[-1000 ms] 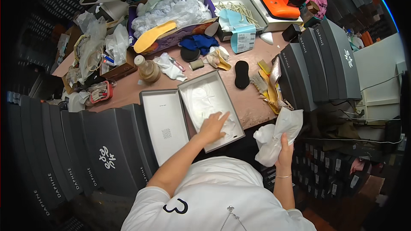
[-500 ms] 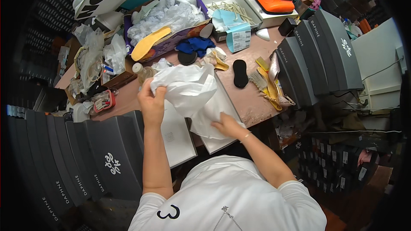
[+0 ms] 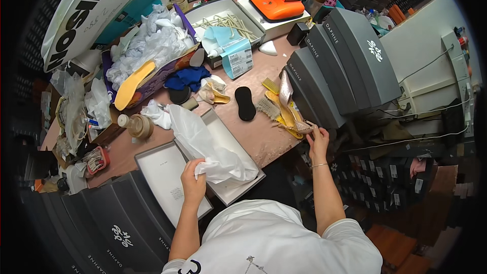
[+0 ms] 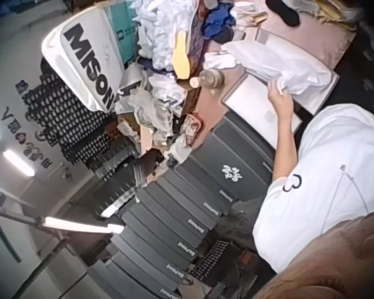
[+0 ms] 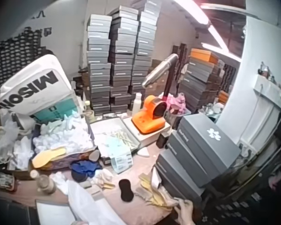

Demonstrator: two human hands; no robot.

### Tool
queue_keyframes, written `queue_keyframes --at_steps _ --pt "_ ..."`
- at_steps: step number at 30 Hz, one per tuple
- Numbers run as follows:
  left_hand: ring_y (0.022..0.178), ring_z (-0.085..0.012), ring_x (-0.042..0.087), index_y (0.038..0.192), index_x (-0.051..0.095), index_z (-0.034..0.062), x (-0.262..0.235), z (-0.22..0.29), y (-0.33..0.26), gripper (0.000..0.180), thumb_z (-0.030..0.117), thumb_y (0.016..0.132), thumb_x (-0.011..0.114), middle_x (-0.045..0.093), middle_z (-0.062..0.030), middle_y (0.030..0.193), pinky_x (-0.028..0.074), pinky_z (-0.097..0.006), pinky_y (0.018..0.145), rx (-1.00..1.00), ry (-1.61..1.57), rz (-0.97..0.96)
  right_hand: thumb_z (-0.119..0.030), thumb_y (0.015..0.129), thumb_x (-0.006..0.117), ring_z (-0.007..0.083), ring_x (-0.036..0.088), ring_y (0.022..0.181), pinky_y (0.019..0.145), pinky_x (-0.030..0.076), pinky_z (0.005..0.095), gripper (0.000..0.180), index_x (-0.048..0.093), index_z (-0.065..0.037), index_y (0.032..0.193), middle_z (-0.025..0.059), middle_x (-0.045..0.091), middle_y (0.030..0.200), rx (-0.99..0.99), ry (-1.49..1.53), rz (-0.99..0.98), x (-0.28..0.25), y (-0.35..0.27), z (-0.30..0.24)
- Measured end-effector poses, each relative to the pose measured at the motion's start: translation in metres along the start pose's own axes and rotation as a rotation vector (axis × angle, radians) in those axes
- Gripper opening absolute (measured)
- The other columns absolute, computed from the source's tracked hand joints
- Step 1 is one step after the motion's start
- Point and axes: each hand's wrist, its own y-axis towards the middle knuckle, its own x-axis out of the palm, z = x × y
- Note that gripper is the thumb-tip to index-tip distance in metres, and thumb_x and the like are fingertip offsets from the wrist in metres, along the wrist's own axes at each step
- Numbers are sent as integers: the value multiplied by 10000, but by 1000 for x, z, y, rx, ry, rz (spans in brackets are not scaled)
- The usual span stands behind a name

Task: Inspecting, cleaning with a cloth, and packaging high-heeled shoes into boxes with protective bags and labels.

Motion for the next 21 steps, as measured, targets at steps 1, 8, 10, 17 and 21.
queue_keyframes --at_steps 1,8,10,17,21 --pt "884 -205 594 991 623 -18 0 4 3 230 -36 766 580 617 -103 950 454 -284 804 -3 36 -32 -134 879 646 122 544 934 772 485 279 335 408 -84 1109 41 554 1045 -76 56 18 7 3 13" --pt "821 -232 593 892 633 -37 -20 26 7 188 -2 708 660 601 -123 913 462 -293 754 -54 123 -44 -253 683 802 372 500 1140 1009 373 405 747 457 -16 1302 217 520 1203 -783 -784 -425 72 -21 -2" --pt "811 -257 596 941 634 -30 -25 31 8 228 -13 713 643 603 -141 913 466 -293 745 151 313 16 -261 696 791 352 487 1187 1012 373 392 732 473 -15 1307 228 517 1251 -698 -809 -655 78 -8 -12" --pt "757 -331 596 1035 625 5 -19 64 39 383 -79 679 512 605 -167 857 473 -358 685 326 150 101 -286 874 628 248 561 1120 768 555 340 541 486 -4 1313 139 516 1300 -75 -312 -759 64 -52 -74" --pt "746 -356 594 923 657 -10 -9 43 60 270 -17 678 543 604 -182 824 473 -378 680 272 159 46 -451 842 645 289 623 998 628 602 351 686 485 49 1285 191 511 1276 -9 -123 -992 10 -139 -139"
